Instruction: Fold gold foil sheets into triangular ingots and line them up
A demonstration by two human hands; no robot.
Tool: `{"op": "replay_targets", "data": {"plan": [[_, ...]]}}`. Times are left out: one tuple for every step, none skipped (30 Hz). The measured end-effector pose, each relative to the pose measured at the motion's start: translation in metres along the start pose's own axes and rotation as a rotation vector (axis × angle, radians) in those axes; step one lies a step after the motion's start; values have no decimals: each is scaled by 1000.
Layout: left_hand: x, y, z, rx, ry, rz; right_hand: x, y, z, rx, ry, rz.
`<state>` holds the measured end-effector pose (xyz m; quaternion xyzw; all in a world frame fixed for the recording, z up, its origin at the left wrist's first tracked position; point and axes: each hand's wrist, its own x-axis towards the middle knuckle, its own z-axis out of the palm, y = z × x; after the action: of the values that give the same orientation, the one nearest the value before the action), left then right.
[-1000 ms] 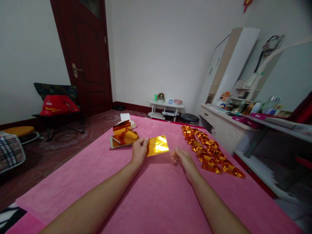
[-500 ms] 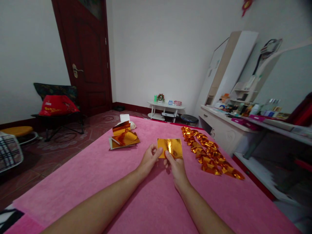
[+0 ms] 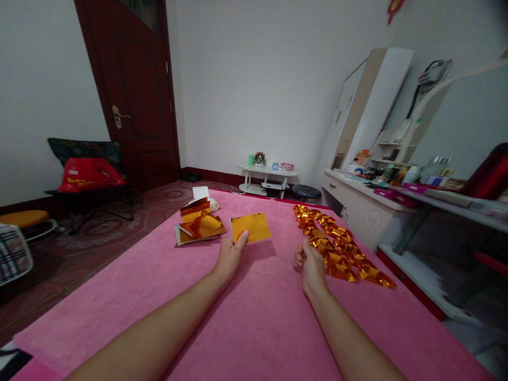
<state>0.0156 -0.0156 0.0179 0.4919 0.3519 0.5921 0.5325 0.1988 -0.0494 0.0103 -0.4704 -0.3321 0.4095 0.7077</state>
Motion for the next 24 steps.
{"op": "replay_targets", "data": {"plan": [[-1, -1, 1, -2, -15, -13, -2, 0, 2, -9, -64, 68], [-2, -3, 3, 5, -39, -24, -5, 1, 7, -29, -149, 125], [-4, -5, 6, 23, -76, -33, -9, 2, 12, -53, -229, 148], [-6, -6, 8, 48, -121, -39, -14, 4, 18, -74, -262, 117], [-8, -7, 10, 73, -168, -41, -17, 5, 23, -103, -283, 65], [-8, -8, 10, 97, -203, -39, -19, 5, 26, -129, -273, 11], [-8, -9, 9, 113, -209, -33, -19, 6, 26, -142, -241, -37], [-6, -10, 6, 122, -182, -20, -17, 5, 25, -142, -194, -71], [-3, -10, 2, 122, -128, -2, -14, 5, 21, -128, -135, -89], [1, -10, -3, 114, -49, 21, -11, 4, 17, -103, -78, -95], [5, -10, -8, 105, 28, 49, -7, 3, 12, -77, -30, -92], [8, -10, -12, 93, 90, 73, -3, 2, 7, -57, -1, -83], [11, -10, -16, 93, 132, 97, 0, 1, 4, -43, 4, -68], [13, -10, -19, 96, 149, 114, 2, 1, 2, -37, -16, -46], [14, -10, -20, 94, 149, 120, 4, 0, 0, -38, -56, -14], [14, -10, -20, 87, 129, 117, 4, 0, 0, -51, -115, 30], [14, -11, -19, 66, 99, 105, 3, -1, 1, -80, -191, 84], [13, -11, -18, 37, 64, 83, 2, -2, 1, -127, -284, 141], [11, -10, -17, 6, 32, 55, 1, -3, 2, -187, -386, 190], [10, -10, -16, -17, 1, 17, -1, -4, 2, -253, -487, 224], [9, -9, -15, -24, -36, -29, -3, -6, 2, -315, -581, 241], [9, -8, -15, -10, -85, -82, -4, -7, 2, -365, -661, 244], [8, -6, -15, 21, -147, -127, -6, -9, 1, -398, -718, 234], [7, -4, -16, 65, -222, -158, -8, -11, 1, -421, -754, 223]]}}
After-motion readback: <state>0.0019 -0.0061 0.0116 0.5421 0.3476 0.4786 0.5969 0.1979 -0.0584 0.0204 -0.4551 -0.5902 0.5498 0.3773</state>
